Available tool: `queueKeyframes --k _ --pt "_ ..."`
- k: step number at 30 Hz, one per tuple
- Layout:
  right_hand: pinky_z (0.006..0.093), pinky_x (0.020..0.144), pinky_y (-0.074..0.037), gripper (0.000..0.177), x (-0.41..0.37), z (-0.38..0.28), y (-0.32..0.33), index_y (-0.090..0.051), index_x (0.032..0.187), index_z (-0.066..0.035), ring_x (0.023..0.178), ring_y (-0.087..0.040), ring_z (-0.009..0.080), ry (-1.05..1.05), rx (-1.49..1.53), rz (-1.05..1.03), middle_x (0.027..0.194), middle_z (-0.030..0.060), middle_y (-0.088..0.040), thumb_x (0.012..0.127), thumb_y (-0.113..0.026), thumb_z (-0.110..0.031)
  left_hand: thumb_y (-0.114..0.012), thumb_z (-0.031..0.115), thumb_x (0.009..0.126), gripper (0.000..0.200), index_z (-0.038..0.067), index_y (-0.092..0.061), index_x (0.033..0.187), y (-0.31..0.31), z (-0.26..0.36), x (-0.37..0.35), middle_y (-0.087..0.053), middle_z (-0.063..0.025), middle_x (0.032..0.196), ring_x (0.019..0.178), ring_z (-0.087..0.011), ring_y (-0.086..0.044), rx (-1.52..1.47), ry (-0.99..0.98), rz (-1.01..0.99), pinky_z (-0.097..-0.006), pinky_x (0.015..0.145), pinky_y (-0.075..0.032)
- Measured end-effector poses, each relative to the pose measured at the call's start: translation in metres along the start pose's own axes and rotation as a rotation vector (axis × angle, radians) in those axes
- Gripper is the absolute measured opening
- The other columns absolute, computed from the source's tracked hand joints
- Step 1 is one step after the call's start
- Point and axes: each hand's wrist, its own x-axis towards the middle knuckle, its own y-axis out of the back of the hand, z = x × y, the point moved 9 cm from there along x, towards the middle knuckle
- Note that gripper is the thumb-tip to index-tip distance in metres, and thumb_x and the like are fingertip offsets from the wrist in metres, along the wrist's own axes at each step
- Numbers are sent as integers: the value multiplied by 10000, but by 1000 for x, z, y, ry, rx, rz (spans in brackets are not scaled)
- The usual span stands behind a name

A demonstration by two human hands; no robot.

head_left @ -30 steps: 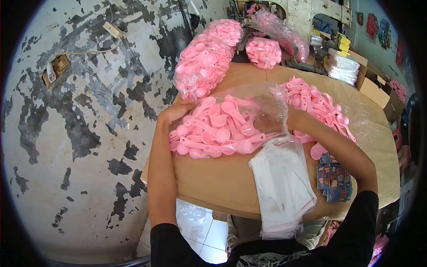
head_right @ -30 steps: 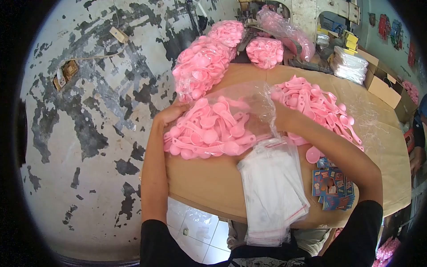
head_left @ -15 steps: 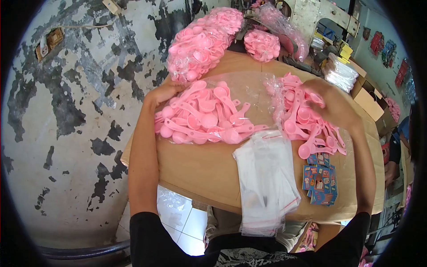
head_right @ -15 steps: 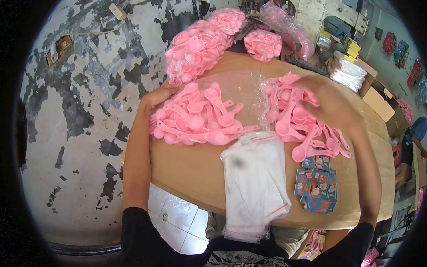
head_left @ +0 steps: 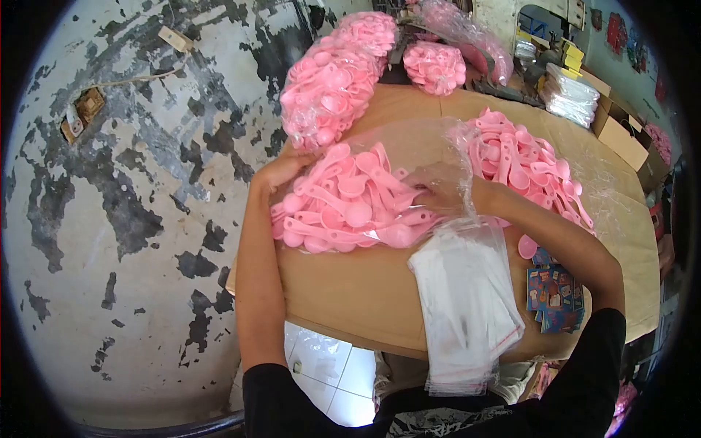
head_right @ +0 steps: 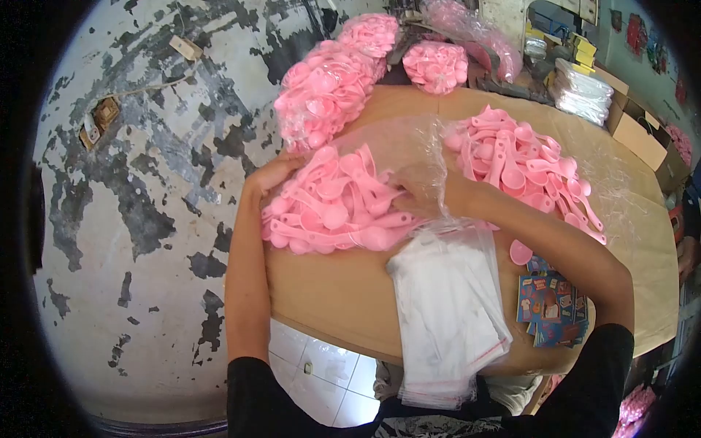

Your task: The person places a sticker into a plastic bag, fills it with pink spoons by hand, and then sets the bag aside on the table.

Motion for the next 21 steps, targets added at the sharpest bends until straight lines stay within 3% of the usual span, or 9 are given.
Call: queueKeyframes --k 4,5,7,12,15,16,18,20,21 --pt "436 856 -476 375 -54 10 50 -593 1230 -35 974 -623 350 71 276 372 1028 191 -657 881 -631 -167 -459 193 1015 359 -15 -603 1268 -3 4 -7 -661 -111 1208 1003 -153 -656 21 -31 70 -275 904 -518" --pt "440 844 -479 411 -63 19 61 -570 1274 -44 961 -619 362 -13 331 304 1005 197 -656 872 -607 -122 -460 191 1013 355 -14 -606 1264 -2 6 -7 -669 -110 1191 985 -151 -661 5 -47 78 -273 889 -525" --pt "445 862 -482 411 -87 -8 107 -561 1281 -33 1031 -593 367 -166 -205 198 1061 217 -633 879 -604 -106 -466 184 1009 344 -12 -614 1250 1 5 -4 -679 -107 1166 960 -145 -667 12 -65 64 -272 865 -533" --pt "448 908 -461 431 -153 51 136 -564 1252 4 1055 -580 370 -296 -267 188 1075 223 -618 847 -650 -116 -488 167 995 325 -13 -616 1233 -4 10 -9 -675 -104 1156 985 -143 -653 6 -31 93 -283 833 -539" --pt "434 933 -456 438 -157 31 138 -575 1221 30 1045 -587 355 -33 -484 367 1086 204 -618 822 -682 -115 -512 186 994 318 -20 -623 1209 -10 19 -20 -672 -105 1154 995 -145 -650 37 -12 157 -282 844 -535" --pt "430 987 -432 451 -144 23 135 -586 1199 38 1093 -564 348 -49 -298 337 1135 191 -604 785 -708 -93 -517 194 994 344 -23 -585 1252 -10 21 -19 -662 -111 1177 1020 -152 -645 24 -32 148 -283 869 -528" --pt "432 1002 -421 433 -112 21 102 -607 1188 12 1137 -551 340 -123 75 193 1166 187 -599 790 -689 -137 -529 211 996 418 -31 -509 1337 -8 16 -14 -640 -123 1224 1068 -166 -635 11 -60 124 -286 917 -513" --pt "434 969 -445 371 -67 23 54 -634 1177 -37 1097 -585 340 -176 10 -96 1155 186 -621 846 -643 -205 -544 138 991 500 18 -374 1445 -10 18 -15 -552 -120 1356 1201 -194 -563 -34 -35 126 -319 1017 -459" --pt "433 964 -449 387 -44 13 37 -605 1217 -27 1103 -585 339 191 -222 125 1188 205 -605 888 -618 -229 -552 101 988 570 42 -306 1499 -10 18 -14 -507 -118 1421 1267 -207 -527 -55 -24 124 -336 1067 -432"
